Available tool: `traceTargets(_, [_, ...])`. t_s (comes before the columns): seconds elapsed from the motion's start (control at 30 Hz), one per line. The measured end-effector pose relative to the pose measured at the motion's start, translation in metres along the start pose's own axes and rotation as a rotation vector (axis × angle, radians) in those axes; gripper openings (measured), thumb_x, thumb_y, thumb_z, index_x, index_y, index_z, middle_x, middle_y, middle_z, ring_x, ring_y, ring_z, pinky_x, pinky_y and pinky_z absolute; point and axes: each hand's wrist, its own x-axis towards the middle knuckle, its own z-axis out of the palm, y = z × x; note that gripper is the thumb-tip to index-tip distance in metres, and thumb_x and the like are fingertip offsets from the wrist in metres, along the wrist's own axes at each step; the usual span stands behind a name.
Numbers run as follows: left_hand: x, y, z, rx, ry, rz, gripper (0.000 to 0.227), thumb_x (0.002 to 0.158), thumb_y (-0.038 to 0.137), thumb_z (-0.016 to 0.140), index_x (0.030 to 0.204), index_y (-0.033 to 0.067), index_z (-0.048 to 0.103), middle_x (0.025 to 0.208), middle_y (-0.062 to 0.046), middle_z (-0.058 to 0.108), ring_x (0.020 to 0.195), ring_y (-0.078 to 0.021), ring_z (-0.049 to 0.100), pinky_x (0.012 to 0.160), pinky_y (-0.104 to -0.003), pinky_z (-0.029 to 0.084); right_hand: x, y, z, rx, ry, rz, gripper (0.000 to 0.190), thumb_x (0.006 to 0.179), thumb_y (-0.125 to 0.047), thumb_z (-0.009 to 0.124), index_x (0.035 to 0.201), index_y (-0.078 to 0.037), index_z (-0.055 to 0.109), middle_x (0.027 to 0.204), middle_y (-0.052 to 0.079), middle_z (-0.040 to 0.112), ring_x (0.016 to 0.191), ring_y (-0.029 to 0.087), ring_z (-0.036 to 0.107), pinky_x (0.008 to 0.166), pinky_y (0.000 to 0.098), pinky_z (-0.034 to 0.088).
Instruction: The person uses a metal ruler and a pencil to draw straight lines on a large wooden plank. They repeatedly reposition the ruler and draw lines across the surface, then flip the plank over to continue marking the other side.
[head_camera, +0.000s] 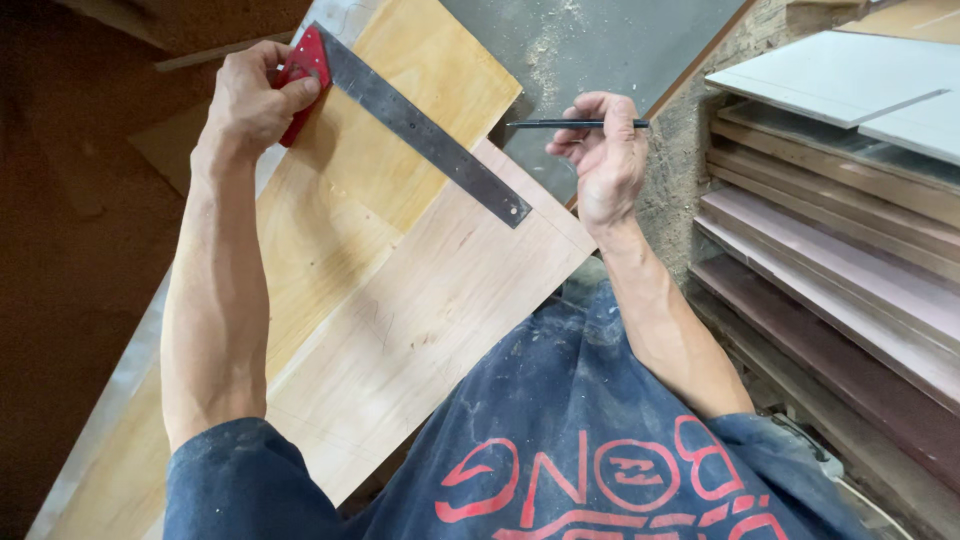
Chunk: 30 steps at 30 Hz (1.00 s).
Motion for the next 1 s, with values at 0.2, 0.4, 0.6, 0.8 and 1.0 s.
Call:
traceTargets(0.2, [0.001, -0.001, 0.0, -0.127, -0.04, -0.027, 0.028, 0.094, 0.013, 0.078, 0.118, 0.0016, 0.07, 0.099, -0.002, 0.074, 0.085, -0.0088, 0.067, 0.076, -0.029, 0.056, -0.006, 0.003, -0.006, -0.015, 0.017, 0.055, 0.049, 0.113, -0.045, 0.039, 0.119, 0.001, 0.057, 0.107, 0.011, 0.062, 0.089, 0.016, 0.065, 0.082, 0.0368, 0.062])
traceTargets(0.4, [0.001, -0.002, 0.003, -0.177, -0.012, -0.112, 0.028, 0.091, 0.013, 0.077, 0.116, 0.0036, 0.07, 0.093, -0.004, 0.073, 0.079, -0.0114, 0.067, 0.071, -0.031, 0.056, -0.003, 0.011, 0.028, 0.009, -0.032, 0.088, 0.041, 0.114, -0.036, 0.044, 0.119, 0.002, 0.059, 0.104, 0.011, 0.064, 0.091, 0.017, 0.067, 0.086, 0.0342, 0.061])
traceTargets(0.6, [0.005, -0.005, 0.002, 0.008, 0.043, -0.021, 0.028, 0.088, 0.016, 0.081, 0.112, 0.005, 0.073, 0.091, -0.006, 0.075, 0.08, -0.011, 0.069, 0.073, -0.03, 0.056, 0.021, 0.011, 0.061, -0.034, -0.146, 0.046, 0.037, 0.114, -0.032, 0.046, 0.117, 0.002, 0.06, 0.105, 0.011, 0.066, 0.096, 0.018, 0.069, 0.091, 0.0342, 0.062])
traceTargets(0.8, [0.005, -0.007, 0.006, -0.043, 0.009, -0.074, 0.028, 0.088, 0.018, 0.078, 0.113, 0.0059, 0.07, 0.091, -0.005, 0.074, 0.079, -0.0111, 0.068, 0.07, -0.031, 0.056, 0.038, -0.006, 0.033, 0.009, -0.116, -0.007, 0.036, 0.115, -0.032, 0.044, 0.118, 0.001, 0.06, 0.103, 0.012, 0.069, 0.095, 0.019, 0.07, 0.091, 0.0351, 0.063])
traceTargets(1.0, [0.006, -0.008, 0.005, -0.054, 0.0, -0.043, 0.028, 0.092, 0.014, 0.077, 0.117, 0.0045, 0.07, 0.097, -0.003, 0.073, 0.084, -0.0095, 0.066, 0.076, -0.029, 0.056, 0.036, -0.007, 0.021, 0.012, -0.056, -0.008, 0.036, 0.115, -0.031, 0.045, 0.118, 0.002, 0.061, 0.104, 0.012, 0.069, 0.095, 0.019, 0.072, 0.09, 0.0343, 0.064])
